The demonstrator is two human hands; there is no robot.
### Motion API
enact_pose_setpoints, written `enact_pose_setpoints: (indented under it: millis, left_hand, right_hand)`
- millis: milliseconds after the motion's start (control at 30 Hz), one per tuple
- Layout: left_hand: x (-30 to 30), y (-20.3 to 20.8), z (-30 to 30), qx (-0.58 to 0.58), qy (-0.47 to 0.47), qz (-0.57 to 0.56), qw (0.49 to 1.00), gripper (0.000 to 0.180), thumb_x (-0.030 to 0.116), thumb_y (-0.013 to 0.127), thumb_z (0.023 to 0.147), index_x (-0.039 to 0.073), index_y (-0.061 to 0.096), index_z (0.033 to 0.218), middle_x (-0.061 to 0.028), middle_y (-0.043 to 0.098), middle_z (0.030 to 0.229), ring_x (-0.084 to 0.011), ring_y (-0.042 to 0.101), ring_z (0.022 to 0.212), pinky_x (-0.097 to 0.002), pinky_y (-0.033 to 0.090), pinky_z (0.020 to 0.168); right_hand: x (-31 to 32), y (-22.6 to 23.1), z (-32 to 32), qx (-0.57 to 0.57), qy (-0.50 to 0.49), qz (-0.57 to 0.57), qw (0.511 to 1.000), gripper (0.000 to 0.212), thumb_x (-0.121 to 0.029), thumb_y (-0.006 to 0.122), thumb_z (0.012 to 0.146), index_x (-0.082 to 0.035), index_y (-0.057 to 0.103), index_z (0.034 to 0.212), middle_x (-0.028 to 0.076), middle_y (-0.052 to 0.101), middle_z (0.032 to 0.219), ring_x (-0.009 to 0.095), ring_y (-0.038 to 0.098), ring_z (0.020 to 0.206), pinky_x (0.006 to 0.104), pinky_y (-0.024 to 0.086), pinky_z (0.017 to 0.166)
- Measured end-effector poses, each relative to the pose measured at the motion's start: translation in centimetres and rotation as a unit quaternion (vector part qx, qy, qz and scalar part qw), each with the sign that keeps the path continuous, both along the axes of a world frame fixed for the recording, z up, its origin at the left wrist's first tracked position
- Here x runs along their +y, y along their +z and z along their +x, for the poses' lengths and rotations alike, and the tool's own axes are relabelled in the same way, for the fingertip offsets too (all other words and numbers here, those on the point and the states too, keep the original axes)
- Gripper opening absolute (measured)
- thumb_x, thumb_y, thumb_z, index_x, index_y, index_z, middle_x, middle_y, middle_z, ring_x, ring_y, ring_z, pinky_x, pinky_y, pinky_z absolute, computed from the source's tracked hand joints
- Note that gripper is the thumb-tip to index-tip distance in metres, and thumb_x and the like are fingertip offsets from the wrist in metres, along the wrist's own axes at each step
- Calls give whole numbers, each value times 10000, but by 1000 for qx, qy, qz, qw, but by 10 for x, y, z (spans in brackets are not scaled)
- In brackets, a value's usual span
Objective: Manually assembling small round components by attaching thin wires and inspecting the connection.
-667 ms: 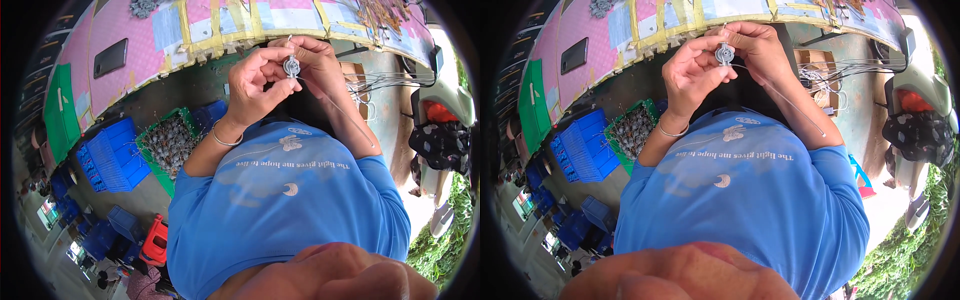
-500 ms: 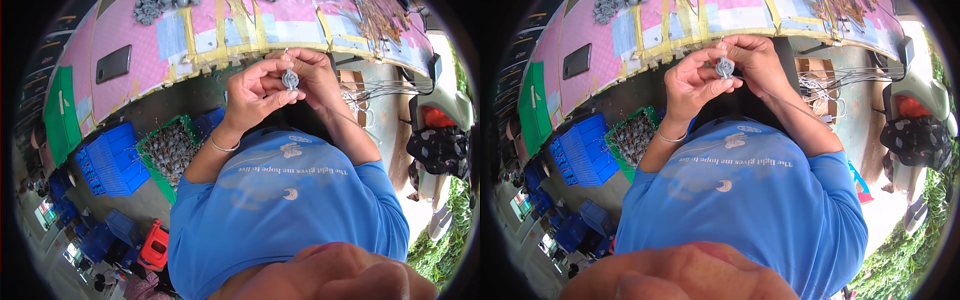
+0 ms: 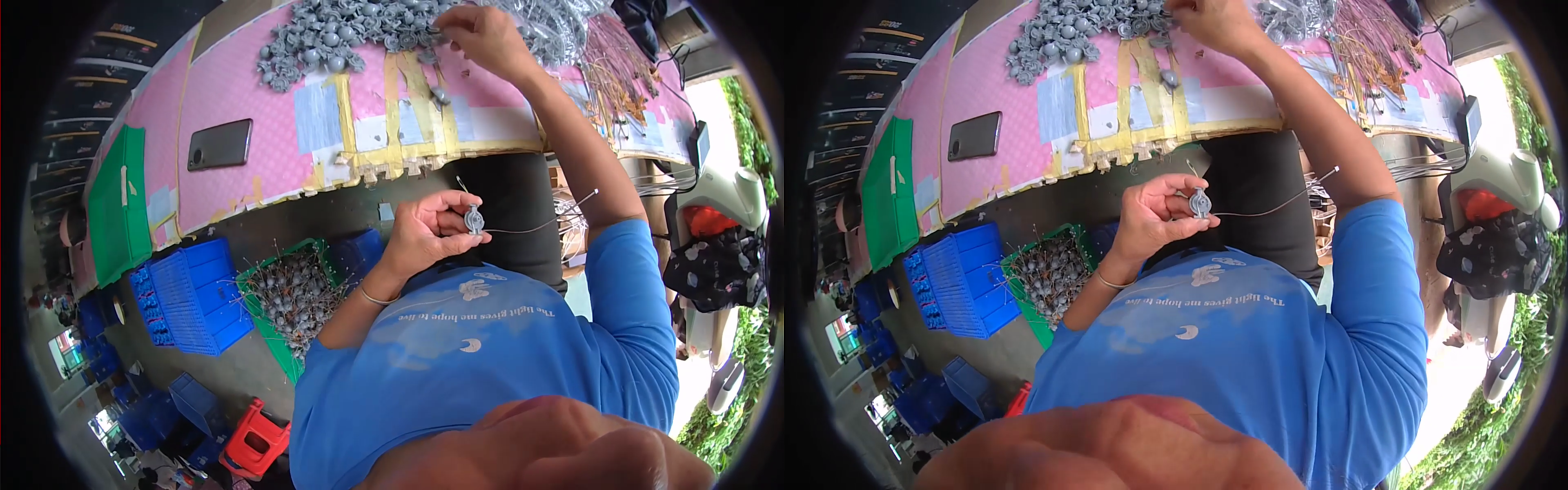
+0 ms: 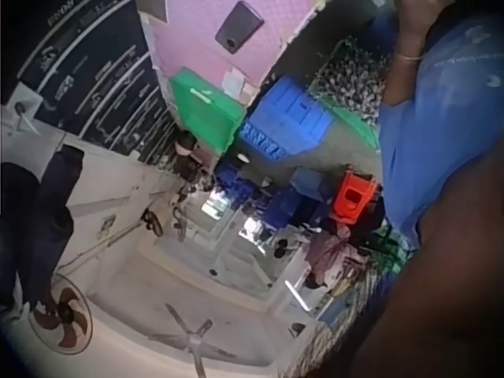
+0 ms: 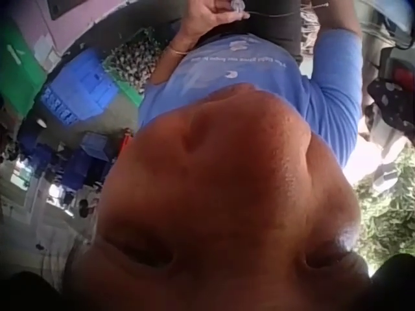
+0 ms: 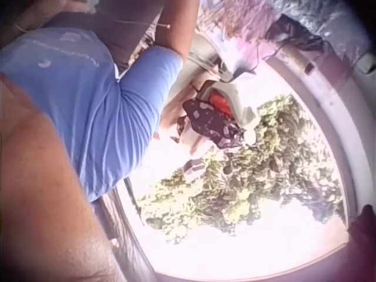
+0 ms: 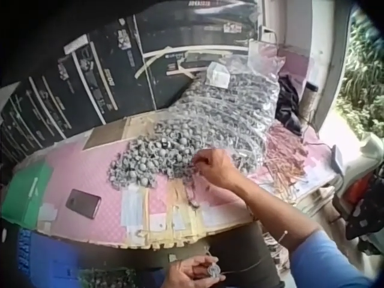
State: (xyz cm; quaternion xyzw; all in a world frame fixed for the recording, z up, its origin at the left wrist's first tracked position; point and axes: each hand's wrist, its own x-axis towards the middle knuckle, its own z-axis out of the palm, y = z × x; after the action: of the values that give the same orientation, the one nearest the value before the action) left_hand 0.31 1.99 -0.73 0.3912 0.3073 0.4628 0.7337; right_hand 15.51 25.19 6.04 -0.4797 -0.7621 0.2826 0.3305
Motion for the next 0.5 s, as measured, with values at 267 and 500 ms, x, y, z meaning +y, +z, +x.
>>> enact_pose_setpoints:
  millis: [267, 500]
  left_hand:
    - [3, 0, -2, 61, -61, -3, 996, 439, -125, 729, 774, -68, 577, 1182, -114, 697, 926, -232, 715, 895, -309, 578, 800]
    - [2, -3, 3, 76, -71, 2, 995, 432, -105, 749, 765, -65, 587, 1163, -110, 688, 941, -193, 711, 877, -272, 577, 778]
  right_hand:
    - [113, -57, 75, -144, -81, 229, 959, 200, -126, 579, 803, -70, 706, 948, 211, 672, 890, 395, 659, 834, 473, 531, 698]
    - [116, -67, 65, -309, -90, 231, 918, 183, -176, 618, 806, -67, 707, 923, 202, 676, 870, 390, 662, 831, 464, 524, 703]
